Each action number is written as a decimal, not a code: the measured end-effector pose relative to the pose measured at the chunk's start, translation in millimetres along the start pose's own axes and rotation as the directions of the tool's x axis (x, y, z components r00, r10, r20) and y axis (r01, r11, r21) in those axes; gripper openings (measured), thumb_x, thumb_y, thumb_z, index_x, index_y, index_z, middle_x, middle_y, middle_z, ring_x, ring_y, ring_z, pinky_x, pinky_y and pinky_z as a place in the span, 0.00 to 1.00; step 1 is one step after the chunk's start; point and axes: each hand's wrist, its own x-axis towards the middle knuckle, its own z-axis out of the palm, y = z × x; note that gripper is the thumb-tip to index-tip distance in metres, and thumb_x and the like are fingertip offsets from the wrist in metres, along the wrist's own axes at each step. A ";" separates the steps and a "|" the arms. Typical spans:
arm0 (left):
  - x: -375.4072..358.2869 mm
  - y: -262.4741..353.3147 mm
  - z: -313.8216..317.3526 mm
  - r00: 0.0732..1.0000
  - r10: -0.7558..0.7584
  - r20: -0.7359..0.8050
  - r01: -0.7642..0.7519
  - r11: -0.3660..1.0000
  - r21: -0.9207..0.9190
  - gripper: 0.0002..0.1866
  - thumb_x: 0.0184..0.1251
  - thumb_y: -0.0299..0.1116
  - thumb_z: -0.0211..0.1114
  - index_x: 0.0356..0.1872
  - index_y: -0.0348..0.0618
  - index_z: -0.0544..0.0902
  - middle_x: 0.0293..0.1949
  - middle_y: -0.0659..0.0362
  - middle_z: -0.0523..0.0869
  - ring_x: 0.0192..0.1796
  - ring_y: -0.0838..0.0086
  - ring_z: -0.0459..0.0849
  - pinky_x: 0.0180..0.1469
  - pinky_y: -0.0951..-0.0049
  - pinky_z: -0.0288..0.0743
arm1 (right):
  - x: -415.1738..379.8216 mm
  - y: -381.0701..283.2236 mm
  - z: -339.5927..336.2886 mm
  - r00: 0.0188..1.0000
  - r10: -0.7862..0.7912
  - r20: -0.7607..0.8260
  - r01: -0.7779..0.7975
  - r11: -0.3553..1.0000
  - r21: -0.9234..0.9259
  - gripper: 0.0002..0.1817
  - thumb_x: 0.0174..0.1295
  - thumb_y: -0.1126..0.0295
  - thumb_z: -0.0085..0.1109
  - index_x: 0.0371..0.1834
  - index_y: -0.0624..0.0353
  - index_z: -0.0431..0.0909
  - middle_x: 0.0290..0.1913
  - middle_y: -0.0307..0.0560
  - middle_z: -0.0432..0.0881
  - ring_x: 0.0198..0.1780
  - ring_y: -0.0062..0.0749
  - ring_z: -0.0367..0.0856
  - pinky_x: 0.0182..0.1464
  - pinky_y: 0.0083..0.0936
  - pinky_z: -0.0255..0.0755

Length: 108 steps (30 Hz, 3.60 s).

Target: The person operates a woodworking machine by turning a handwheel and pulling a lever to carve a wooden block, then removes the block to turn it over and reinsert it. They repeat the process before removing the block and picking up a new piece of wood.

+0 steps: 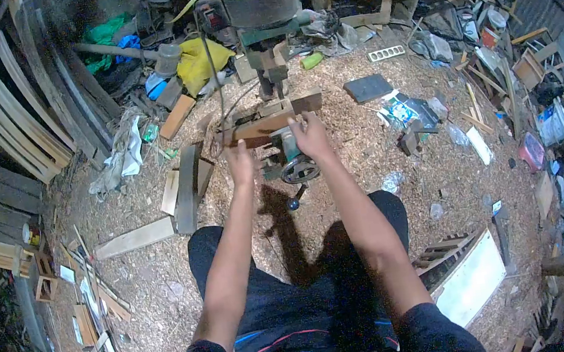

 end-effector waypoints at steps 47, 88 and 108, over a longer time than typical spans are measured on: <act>43.3 -20.8 -2.1 0.950 0.067 -0.306 -0.070 0.998 0.000 0.44 0.68 0.45 0.65 0.71 0.22 0.54 0.66 0.36 0.68 0.67 0.54 0.70 0.69 0.64 0.61 | 48.1 52.1 3.4 0.865 0.232 0.446 -0.359 0.906 0.224 0.29 0.74 0.48 0.46 0.65 0.60 0.75 0.61 0.56 0.79 0.65 0.35 0.74 0.67 0.30 0.64; 16.5 29.4 34.8 0.771 0.593 0.232 -0.620 0.614 0.489 0.16 0.64 0.29 0.63 0.53 0.39 0.80 0.56 0.43 0.77 0.61 0.48 0.72 0.66 0.49 0.62 | 71.7 68.0 25.2 0.960 -0.075 -0.270 0.075 0.997 -0.011 0.23 0.62 0.58 0.64 0.49 0.69 0.81 0.42 0.63 0.85 0.43 0.56 0.83 0.50 0.48 0.74; -14.3 58.4 60.1 0.803 0.567 0.187 -0.540 0.557 0.631 0.20 0.66 0.34 0.63 0.56 0.35 0.78 0.54 0.42 0.73 0.65 0.46 0.67 0.74 0.40 0.47 | 72.8 22.4 19.4 0.970 0.228 -0.082 -0.238 0.958 -0.161 0.23 0.55 0.53 0.66 0.32 0.69 0.84 0.37 0.70 0.84 0.43 0.63 0.84 0.48 0.47 0.77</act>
